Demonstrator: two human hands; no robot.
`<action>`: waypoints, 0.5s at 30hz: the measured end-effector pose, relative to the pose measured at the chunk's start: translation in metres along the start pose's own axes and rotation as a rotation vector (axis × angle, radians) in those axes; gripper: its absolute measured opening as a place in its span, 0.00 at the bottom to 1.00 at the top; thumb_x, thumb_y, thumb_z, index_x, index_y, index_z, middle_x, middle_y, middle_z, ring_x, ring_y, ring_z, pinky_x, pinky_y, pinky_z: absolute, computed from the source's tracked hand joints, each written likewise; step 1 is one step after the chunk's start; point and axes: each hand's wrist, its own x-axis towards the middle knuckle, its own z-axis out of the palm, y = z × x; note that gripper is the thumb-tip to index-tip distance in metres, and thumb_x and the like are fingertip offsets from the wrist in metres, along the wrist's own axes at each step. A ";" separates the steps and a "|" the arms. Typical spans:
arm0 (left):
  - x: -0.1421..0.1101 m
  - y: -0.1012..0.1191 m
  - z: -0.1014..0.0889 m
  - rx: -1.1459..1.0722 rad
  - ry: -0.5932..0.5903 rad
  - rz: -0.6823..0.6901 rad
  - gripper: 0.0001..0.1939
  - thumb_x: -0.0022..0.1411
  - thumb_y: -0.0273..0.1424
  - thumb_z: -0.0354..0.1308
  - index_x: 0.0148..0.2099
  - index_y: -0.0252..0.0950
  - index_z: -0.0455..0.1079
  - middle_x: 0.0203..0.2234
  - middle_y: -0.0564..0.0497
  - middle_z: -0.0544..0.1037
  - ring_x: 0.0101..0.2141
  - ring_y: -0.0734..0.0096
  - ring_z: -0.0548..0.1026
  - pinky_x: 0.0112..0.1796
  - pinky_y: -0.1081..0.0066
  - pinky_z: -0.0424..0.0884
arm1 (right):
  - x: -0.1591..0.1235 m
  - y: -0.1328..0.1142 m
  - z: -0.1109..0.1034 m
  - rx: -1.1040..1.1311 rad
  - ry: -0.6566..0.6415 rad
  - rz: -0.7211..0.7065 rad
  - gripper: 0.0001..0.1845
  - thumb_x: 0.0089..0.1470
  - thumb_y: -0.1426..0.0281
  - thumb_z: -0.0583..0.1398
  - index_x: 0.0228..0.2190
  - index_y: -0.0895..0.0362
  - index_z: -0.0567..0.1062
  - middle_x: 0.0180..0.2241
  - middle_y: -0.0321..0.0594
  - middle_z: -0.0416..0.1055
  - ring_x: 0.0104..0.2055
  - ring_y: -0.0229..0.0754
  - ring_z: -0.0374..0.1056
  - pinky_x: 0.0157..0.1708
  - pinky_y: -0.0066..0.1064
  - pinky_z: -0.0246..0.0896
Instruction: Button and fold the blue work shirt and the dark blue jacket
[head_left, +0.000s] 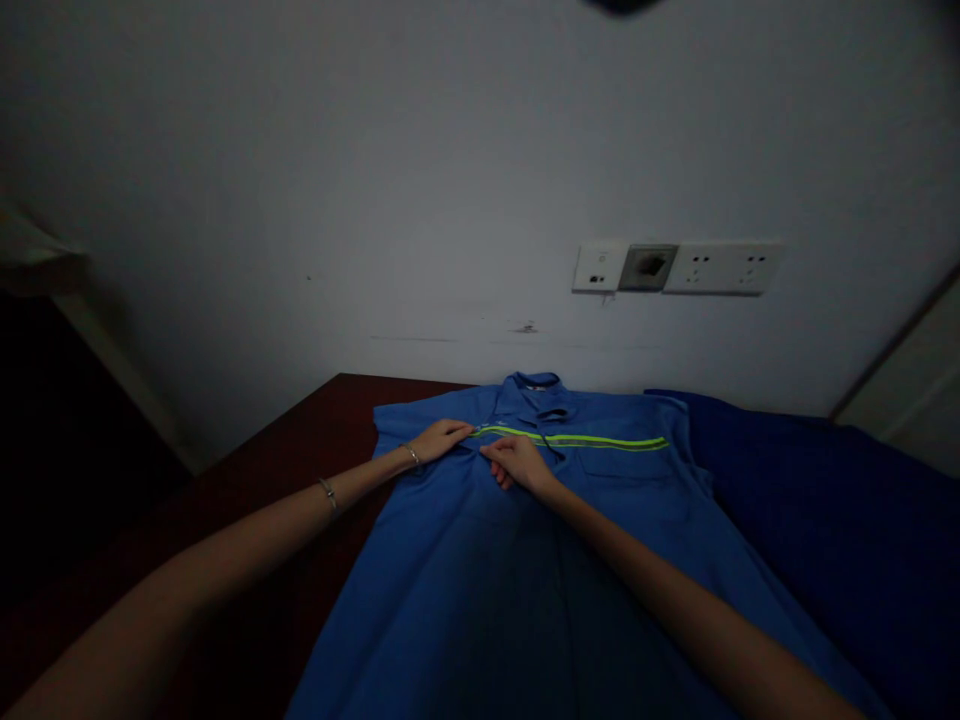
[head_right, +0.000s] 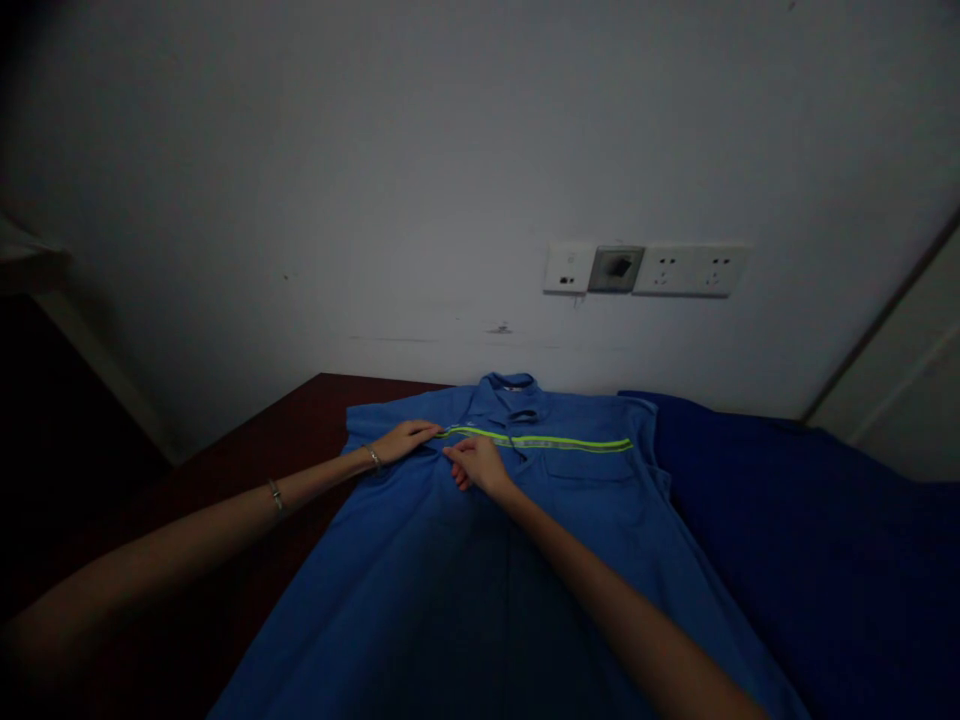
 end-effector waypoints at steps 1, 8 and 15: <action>-0.002 -0.002 0.001 0.071 -0.014 -0.004 0.24 0.63 0.41 0.37 0.50 0.35 0.66 0.47 0.49 0.71 0.48 0.68 0.65 0.49 0.70 0.58 | -0.002 -0.001 -0.001 -0.043 -0.021 0.009 0.14 0.49 0.68 0.55 0.16 0.59 0.65 0.09 0.29 0.61 0.09 0.30 0.56 0.09 0.21 0.52; -0.009 -0.014 -0.003 0.491 -0.145 0.040 0.30 0.60 0.50 0.39 0.62 0.48 0.47 0.61 0.50 0.48 0.59 0.54 0.47 0.53 0.54 0.43 | -0.032 -0.009 -0.015 -0.535 -0.001 -0.346 0.10 0.51 0.71 0.52 0.24 0.59 0.71 0.16 0.34 0.67 0.17 0.32 0.62 0.18 0.21 0.53; 0.011 0.000 -0.030 0.567 -0.199 0.149 0.26 0.57 0.50 0.43 0.53 0.43 0.64 0.51 0.45 0.66 0.47 0.56 0.65 0.48 0.60 0.51 | -0.079 -0.016 -0.059 -1.082 0.078 -0.466 0.12 0.53 0.70 0.52 0.28 0.57 0.74 0.27 0.42 0.72 0.28 0.39 0.66 0.29 0.26 0.52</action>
